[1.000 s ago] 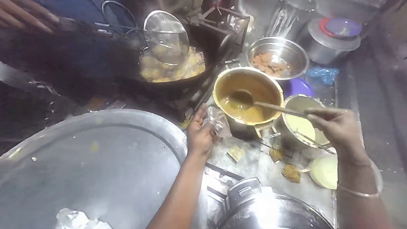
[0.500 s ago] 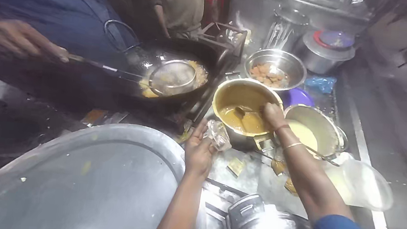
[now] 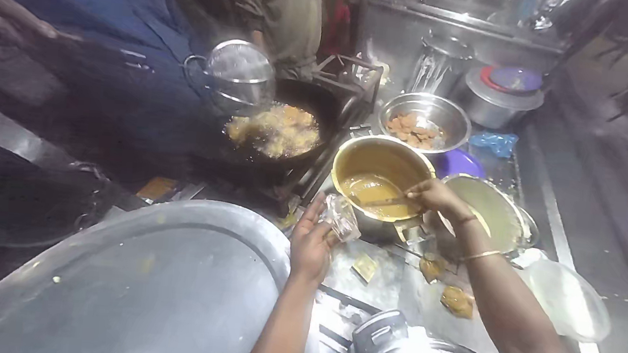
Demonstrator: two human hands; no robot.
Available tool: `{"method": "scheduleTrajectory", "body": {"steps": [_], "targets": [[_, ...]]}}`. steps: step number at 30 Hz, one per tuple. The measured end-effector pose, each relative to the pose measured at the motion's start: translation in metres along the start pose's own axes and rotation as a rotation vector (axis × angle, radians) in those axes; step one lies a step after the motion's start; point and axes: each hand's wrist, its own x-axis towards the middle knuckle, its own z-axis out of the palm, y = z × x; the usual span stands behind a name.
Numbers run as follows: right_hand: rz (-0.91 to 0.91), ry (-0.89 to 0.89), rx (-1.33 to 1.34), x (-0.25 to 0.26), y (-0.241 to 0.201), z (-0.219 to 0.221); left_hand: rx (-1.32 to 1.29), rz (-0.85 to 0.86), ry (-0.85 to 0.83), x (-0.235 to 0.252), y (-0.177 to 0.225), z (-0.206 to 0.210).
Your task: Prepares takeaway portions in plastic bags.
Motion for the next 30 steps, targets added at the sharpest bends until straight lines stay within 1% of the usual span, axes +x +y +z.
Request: {"method": "scheduleTrajectory", "body": {"steps": [2,7,10,14,16,19,20,21,22,24,25,26,27,29,30], "targets": [[0.009,0.023,0.159,-0.008,0.014,-0.010,0.000,-0.004,-0.014,-0.001,0.000,0.000],[-0.082,0.039,0.483,-0.031,0.040,-0.018,-0.039,0.005,-0.053,-0.003,0.002,-0.001],[-0.135,0.041,0.565,-0.052,0.038,-0.021,-0.056,0.010,-0.065,-0.001,0.002,-0.001],[-0.212,0.071,0.600,-0.084,0.029,-0.025,-0.083,0.024,-0.054,0.000,0.000,-0.003],[-0.238,0.089,0.553,-0.101,0.023,-0.024,-0.085,0.022,-0.042,0.001,0.000,-0.003],[-0.229,0.158,0.302,-0.128,0.008,-0.012,-0.097,0.018,-0.030,0.001,0.000,-0.003],[-0.271,0.150,0.202,-0.136,0.005,-0.005,-0.104,0.018,-0.030,0.002,-0.001,-0.004],[-0.367,0.136,0.105,-0.141,0.006,0.002,-0.109,0.022,-0.032,0.002,-0.001,-0.004],[-0.509,0.144,0.021,-0.144,0.010,0.010,-0.116,0.029,-0.034,0.002,-0.002,-0.005],[-0.815,0.248,-0.108,-0.138,0.023,0.018,-0.119,0.041,-0.029,0.001,-0.001,-0.005],[-0.899,0.296,-0.128,-0.133,0.029,0.016,-0.117,0.044,-0.021,0.001,-0.001,-0.005],[-0.919,0.323,-0.104,-0.128,0.034,0.010,-0.118,0.047,-0.017,0.001,-0.001,-0.005],[-0.875,0.336,-0.043,-0.123,0.038,0.001,-0.125,0.050,-0.018,0.001,-0.001,-0.005],[-0.647,0.371,0.097,-0.106,0.041,-0.019,-0.133,0.048,-0.018,0.001,0.001,-0.004],[-0.523,0.395,0.110,-0.090,0.039,-0.028,-0.139,0.051,-0.018,0.001,0.000,-0.004]]}}
